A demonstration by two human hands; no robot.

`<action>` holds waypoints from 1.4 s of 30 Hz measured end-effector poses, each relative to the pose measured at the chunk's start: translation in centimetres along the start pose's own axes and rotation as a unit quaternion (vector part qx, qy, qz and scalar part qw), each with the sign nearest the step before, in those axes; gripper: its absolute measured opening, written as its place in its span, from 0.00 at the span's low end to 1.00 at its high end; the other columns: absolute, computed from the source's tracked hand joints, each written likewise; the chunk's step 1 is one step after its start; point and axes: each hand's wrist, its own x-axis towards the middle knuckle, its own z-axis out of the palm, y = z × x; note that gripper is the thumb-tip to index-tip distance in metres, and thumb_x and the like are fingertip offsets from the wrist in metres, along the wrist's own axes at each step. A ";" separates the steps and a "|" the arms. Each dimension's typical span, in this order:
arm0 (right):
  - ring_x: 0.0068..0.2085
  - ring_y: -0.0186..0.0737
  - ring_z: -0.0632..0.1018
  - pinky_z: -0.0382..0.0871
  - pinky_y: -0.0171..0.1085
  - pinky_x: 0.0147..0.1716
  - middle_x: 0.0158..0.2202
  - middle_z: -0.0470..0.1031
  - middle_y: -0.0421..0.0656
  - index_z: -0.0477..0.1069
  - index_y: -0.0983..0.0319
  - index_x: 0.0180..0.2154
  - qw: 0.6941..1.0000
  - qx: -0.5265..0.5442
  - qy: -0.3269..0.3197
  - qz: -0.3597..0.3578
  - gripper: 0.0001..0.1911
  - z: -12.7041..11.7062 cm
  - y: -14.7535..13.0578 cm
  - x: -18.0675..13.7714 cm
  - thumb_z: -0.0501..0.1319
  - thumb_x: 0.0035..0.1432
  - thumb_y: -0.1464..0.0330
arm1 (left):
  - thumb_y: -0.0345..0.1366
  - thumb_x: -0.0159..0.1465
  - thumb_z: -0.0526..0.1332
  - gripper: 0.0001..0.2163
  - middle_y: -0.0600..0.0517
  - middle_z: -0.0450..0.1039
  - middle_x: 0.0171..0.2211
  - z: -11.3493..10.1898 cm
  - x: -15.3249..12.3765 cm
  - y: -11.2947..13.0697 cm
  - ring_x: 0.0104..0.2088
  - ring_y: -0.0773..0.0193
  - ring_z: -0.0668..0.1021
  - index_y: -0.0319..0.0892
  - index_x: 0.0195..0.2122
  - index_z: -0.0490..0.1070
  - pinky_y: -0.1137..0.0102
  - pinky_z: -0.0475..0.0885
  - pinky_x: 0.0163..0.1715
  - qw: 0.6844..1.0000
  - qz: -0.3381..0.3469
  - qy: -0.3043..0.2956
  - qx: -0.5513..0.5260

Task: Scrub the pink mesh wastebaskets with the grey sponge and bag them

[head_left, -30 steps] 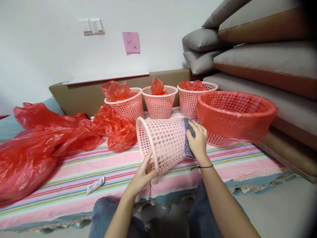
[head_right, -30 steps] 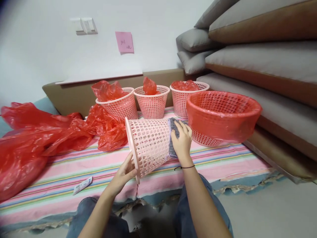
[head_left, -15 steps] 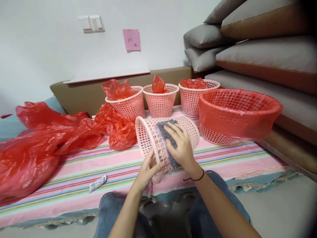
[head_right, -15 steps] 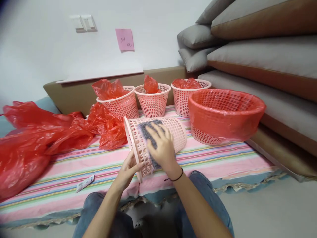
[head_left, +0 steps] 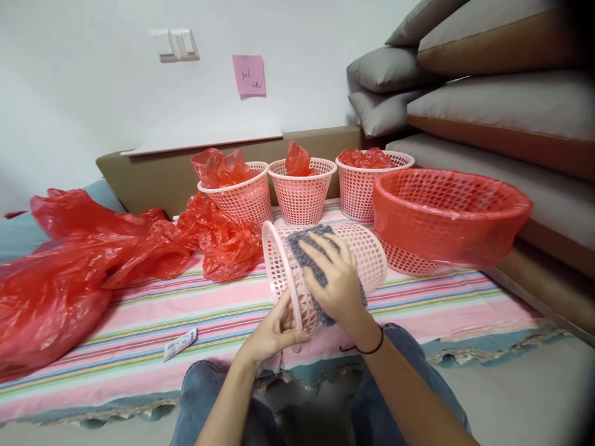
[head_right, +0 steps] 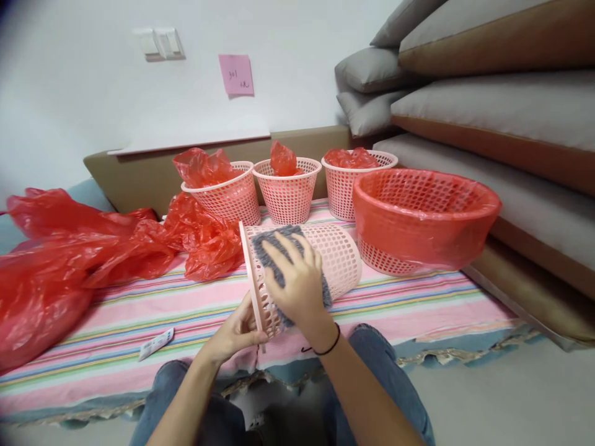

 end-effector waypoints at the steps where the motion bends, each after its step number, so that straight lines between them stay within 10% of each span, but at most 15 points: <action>1: 0.63 0.52 0.65 0.60 0.55 0.63 0.62 0.70 0.39 0.72 0.54 0.57 1.000 0.009 -0.009 -0.011 0.22 0.0 -0.8 0.1 0.55 0.63 0.67 | 0.36 0.51 0.76 0.50 0.45 0.67 0.63 0.0 0.0 0.0 0.52 0.54 0.77 0.55 0.71 0.50 0.67 0.74 0.47 1.000 -0.003 0.000 0.007; 13: 0.57 0.52 0.70 0.63 0.56 0.59 0.57 0.75 0.50 0.75 0.60 0.55 0.977 -0.055 0.101 0.177 0.22 -0.8 10.4 -0.2 0.54 0.64 0.64 | 0.43 0.58 0.72 0.49 0.42 0.63 0.66 0.3 0.7 1.0 0.63 0.49 0.70 0.54 0.73 0.40 0.62 0.68 0.58 0.999 0.036 -0.029 0.008; 20: 0.58 0.53 0.68 0.62 0.58 0.60 0.59 0.74 0.48 0.74 0.59 0.55 0.980 -0.075 0.093 0.160 0.21 -0.6 8.5 -0.2 0.54 0.64 0.65 | 0.43 0.58 0.71 0.38 0.45 0.69 0.62 1.7 2.4 1.5 0.57 0.51 0.75 0.52 0.68 0.58 0.61 0.69 0.58 0.985 0.130 0.101 -0.048; 30: 0.63 0.50 0.65 0.60 0.53 0.63 0.63 0.70 0.39 0.72 0.55 0.57 0.999 0.008 -0.010 -0.031 0.22 -0.1 -0.8 0.0 0.55 0.64 0.68 | 0.33 0.53 0.74 0.28 0.48 0.79 0.50 1.7 1.5 0.9 0.47 0.58 0.80 0.48 0.56 0.75 0.69 0.75 0.45 0.989 0.096 0.081 -0.076; 42: 0.56 0.53 0.72 0.62 0.56 0.59 0.56 0.77 0.49 0.76 0.62 0.54 0.962 -0.077 0.126 0.231 0.24 -2.4 11.4 -0.3 0.54 0.61 0.61 | 0.33 0.52 0.75 0.35 0.47 0.79 0.51 0.8 -0.4 -0.1 0.42 0.59 0.82 0.52 0.61 0.69 0.64 0.74 0.49 0.998 0.025 -0.009 -0.048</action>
